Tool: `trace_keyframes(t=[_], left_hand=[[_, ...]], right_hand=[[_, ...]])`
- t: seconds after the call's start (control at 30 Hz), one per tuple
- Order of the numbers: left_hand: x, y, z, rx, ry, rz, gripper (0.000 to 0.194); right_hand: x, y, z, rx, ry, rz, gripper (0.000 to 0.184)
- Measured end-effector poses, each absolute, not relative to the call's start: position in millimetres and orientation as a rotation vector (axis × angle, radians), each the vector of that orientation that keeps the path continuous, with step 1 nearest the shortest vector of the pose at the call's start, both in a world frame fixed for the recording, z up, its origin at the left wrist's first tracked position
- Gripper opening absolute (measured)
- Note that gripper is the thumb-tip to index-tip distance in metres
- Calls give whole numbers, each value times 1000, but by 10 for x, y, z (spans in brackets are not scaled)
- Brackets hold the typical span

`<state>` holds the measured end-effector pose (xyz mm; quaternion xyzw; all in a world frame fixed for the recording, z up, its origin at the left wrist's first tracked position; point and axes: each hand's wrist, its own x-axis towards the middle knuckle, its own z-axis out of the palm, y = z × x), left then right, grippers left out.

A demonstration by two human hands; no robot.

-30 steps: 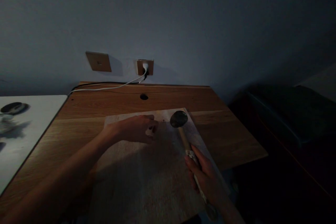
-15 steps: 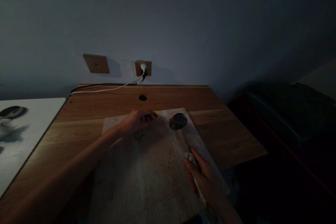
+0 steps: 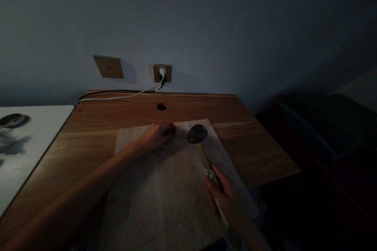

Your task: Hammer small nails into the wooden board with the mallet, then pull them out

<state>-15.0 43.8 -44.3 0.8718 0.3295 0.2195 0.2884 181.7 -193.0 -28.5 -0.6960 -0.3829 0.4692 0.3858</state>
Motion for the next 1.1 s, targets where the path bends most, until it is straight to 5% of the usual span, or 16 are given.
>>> trace_keyframes(t=[0.6, 1.1], left_hand=[[-119, 488, -485, 2353, 876, 575, 9], [-122, 476, -491, 2350, 836, 567, 19]], right_hand=[[1663, -1632, -183, -1637, -1102, 1234, 50], [1613, -1595, -179, -1693, -1168, 1244, 54]])
